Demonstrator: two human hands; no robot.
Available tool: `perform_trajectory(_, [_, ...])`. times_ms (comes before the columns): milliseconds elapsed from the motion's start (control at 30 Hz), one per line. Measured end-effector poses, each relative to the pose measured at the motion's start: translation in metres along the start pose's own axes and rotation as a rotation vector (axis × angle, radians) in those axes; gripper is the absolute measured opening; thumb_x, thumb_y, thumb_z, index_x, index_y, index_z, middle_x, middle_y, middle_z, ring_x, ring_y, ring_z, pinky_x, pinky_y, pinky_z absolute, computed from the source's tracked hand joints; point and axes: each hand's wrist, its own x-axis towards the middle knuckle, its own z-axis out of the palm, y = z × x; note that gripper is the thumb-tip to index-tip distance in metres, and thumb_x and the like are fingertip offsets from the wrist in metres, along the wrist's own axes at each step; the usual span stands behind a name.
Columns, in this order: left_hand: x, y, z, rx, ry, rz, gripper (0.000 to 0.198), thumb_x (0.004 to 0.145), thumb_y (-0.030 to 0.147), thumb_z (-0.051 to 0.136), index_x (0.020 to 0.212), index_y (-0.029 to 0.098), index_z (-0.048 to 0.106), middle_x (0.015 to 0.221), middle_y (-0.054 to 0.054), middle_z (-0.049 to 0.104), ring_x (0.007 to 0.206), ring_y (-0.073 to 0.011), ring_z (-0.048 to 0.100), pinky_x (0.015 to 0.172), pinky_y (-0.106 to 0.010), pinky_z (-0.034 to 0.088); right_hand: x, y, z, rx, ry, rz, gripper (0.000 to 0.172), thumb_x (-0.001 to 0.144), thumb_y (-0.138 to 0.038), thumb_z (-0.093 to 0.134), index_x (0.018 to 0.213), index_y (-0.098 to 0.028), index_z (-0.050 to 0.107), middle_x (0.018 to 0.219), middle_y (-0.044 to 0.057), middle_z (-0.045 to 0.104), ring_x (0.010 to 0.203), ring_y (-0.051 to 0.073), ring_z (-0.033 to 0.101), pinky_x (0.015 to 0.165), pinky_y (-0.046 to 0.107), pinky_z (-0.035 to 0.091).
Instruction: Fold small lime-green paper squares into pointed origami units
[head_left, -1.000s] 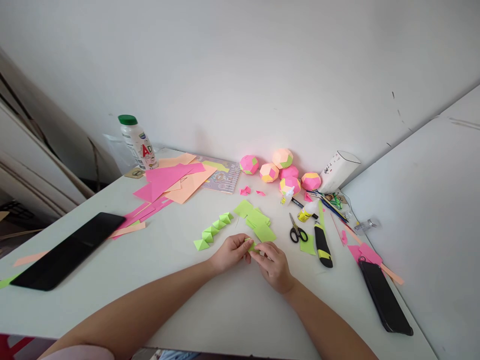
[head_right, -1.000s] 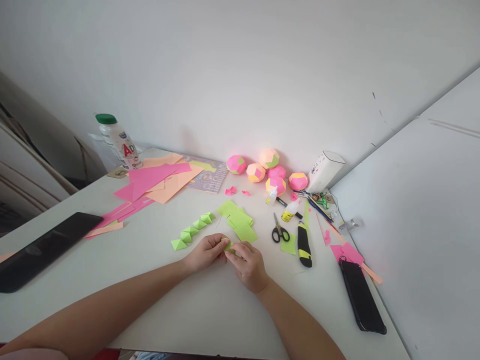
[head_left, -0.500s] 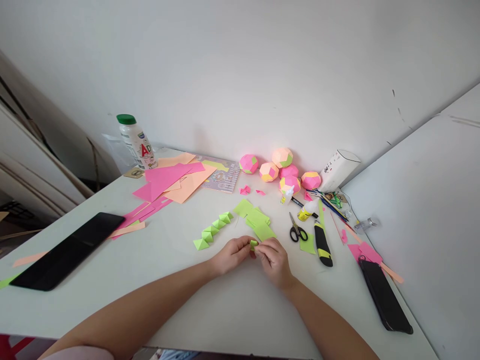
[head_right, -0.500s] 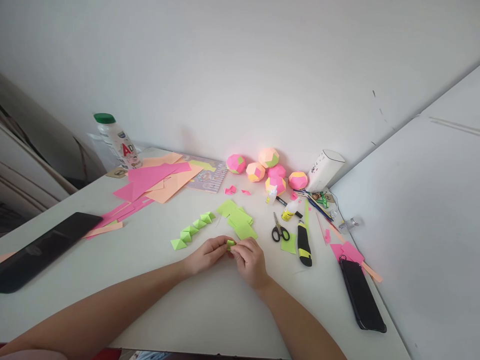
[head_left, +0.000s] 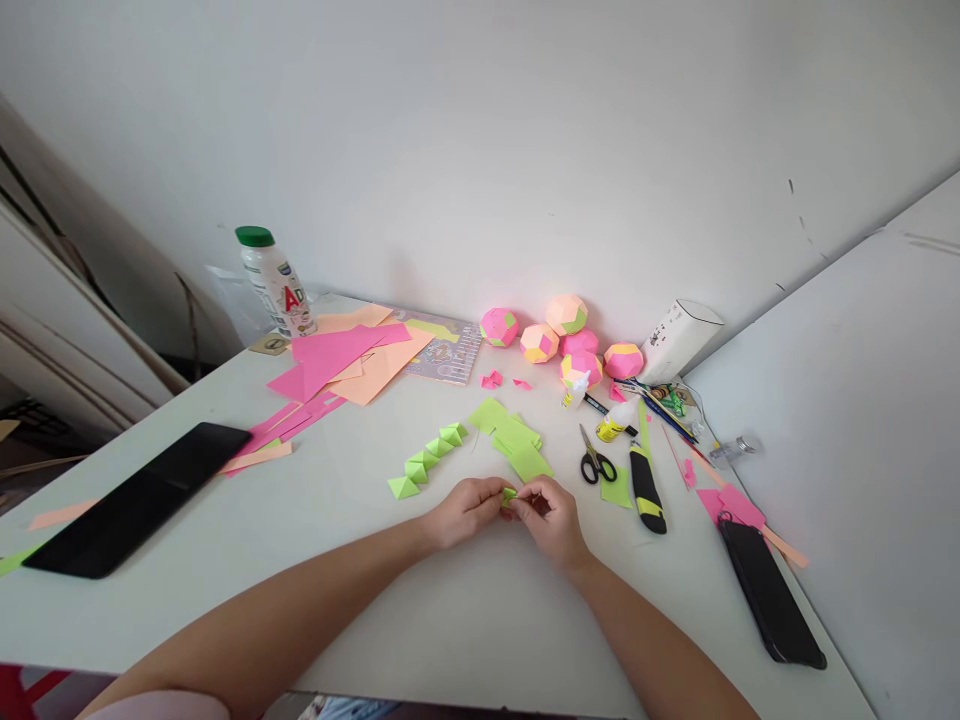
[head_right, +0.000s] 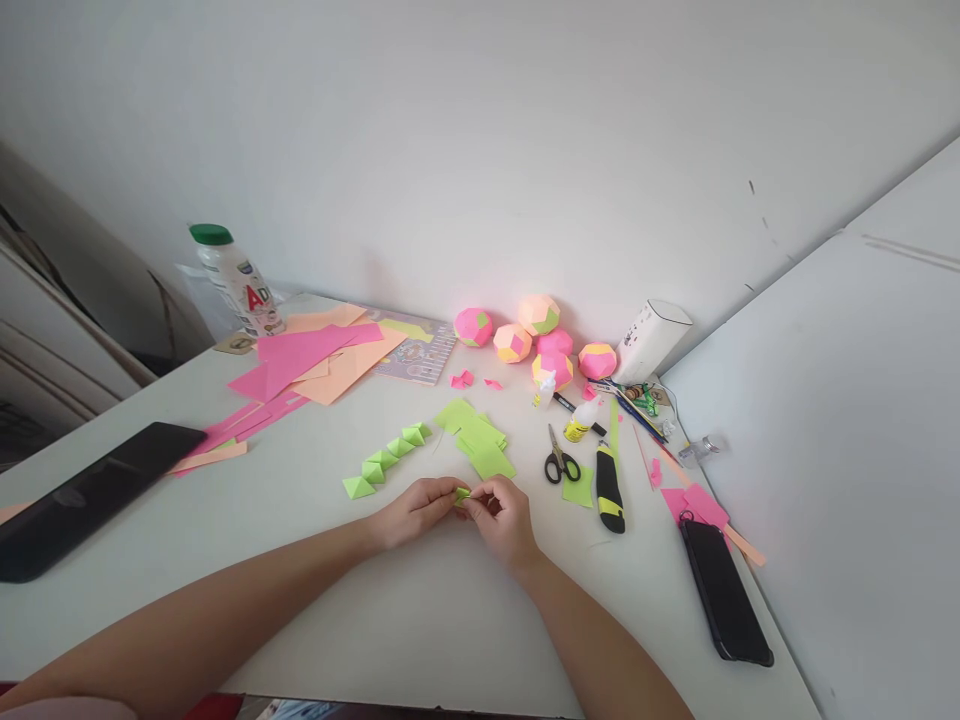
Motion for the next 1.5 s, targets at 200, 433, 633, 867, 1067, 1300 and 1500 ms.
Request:
perform_trajectory(200, [0.0007, -0.0013, 0.0009, -0.075, -0.018, -0.013, 0.030, 0.086, 0.039, 0.042, 0.084, 0.017, 0.063, 0.084, -0.007, 0.067, 0.083, -0.0201, 0.063, 0.077, -0.031, 0.049, -0.0006, 0.0002, 0.0002, -0.012, 0.018, -0.035, 0.009, 0.079, -0.019, 0.060, 0.071, -0.017, 0.057, 0.067, 0.001, 0.057, 0.055, 0.011, 0.057, 0.049, 0.022, 0.048])
perform_trajectory(433, [-0.0009, -0.0057, -0.0008, -0.004, -0.053, -0.041, 0.028, 0.088, 0.036, 0.040, 0.082, 0.017, 0.060, 0.067, -0.004, 0.068, 0.068, -0.0174, 0.062, 0.068, -0.028, 0.046, -0.0009, -0.0002, -0.0001, -0.104, 0.027, -0.041, 0.006, 0.078, -0.022, 0.062, 0.075, -0.016, 0.062, 0.067, 0.002, 0.061, 0.056, 0.012, 0.054, 0.050, 0.022, 0.046])
perform_trajectory(633, [-0.0006, -0.0088, -0.0001, 0.046, -0.054, -0.015, 0.030, 0.090, 0.037, 0.038, 0.077, 0.017, 0.057, 0.066, -0.003, 0.066, 0.064, -0.0153, 0.058, 0.064, -0.026, 0.044, 0.0009, 0.0007, -0.0018, -0.072, 0.034, -0.077, 0.008, 0.079, -0.022, 0.061, 0.077, -0.017, 0.066, 0.068, 0.004, 0.062, 0.059, 0.013, 0.055, 0.051, 0.024, 0.046])
perform_trajectory(867, [0.0016, -0.0033, 0.0009, -0.120, 0.044, -0.063, 0.032, 0.087, 0.043, 0.042, 0.085, 0.016, 0.058, 0.078, -0.005, 0.067, 0.073, -0.0168, 0.057, 0.070, -0.029, 0.044, -0.0002, 0.0055, -0.0010, 0.100, 0.034, 0.147, 0.012, 0.080, -0.027, 0.061, 0.086, -0.017, 0.061, 0.073, 0.002, 0.060, 0.057, 0.012, 0.056, 0.051, 0.024, 0.048])
perform_trajectory(1067, [0.0021, -0.0023, 0.0006, -0.108, 0.108, -0.071, 0.035, 0.086, 0.046, 0.042, 0.085, 0.016, 0.059, 0.068, -0.001, 0.060, 0.064, -0.0142, 0.052, 0.062, -0.026, 0.041, 0.0016, 0.0059, -0.0009, 0.003, 0.042, -0.055, 0.002, 0.077, -0.019, 0.064, 0.077, -0.018, 0.062, 0.079, 0.004, 0.057, 0.068, 0.014, 0.057, 0.056, 0.025, 0.049])
perform_trajectory(1300, [0.0024, -0.0068, 0.0012, -0.052, 0.140, -0.079, 0.033, 0.088, 0.041, 0.041, 0.097, 0.015, 0.059, 0.069, -0.002, 0.060, 0.067, -0.0152, 0.055, 0.064, -0.027, 0.043, 0.0031, 0.0060, -0.0026, -0.147, 0.037, -0.264, 0.009, 0.080, -0.012, 0.057, 0.081, -0.017, 0.064, 0.083, 0.008, 0.059, 0.072, 0.016, 0.059, 0.062, 0.028, 0.051])
perform_trajectory(1500, [0.0014, -0.0099, 0.0016, 0.042, 0.110, -0.009, 0.031, 0.089, 0.034, 0.040, 0.102, 0.016, 0.060, 0.076, -0.003, 0.063, 0.076, -0.0169, 0.058, 0.073, -0.029, 0.047, 0.0037, 0.0056, -0.0038, -0.241, 0.005, -0.232, 0.011, 0.084, -0.016, 0.053, 0.077, -0.017, 0.061, 0.077, 0.007, 0.058, 0.069, 0.016, 0.056, 0.061, 0.028, 0.048])
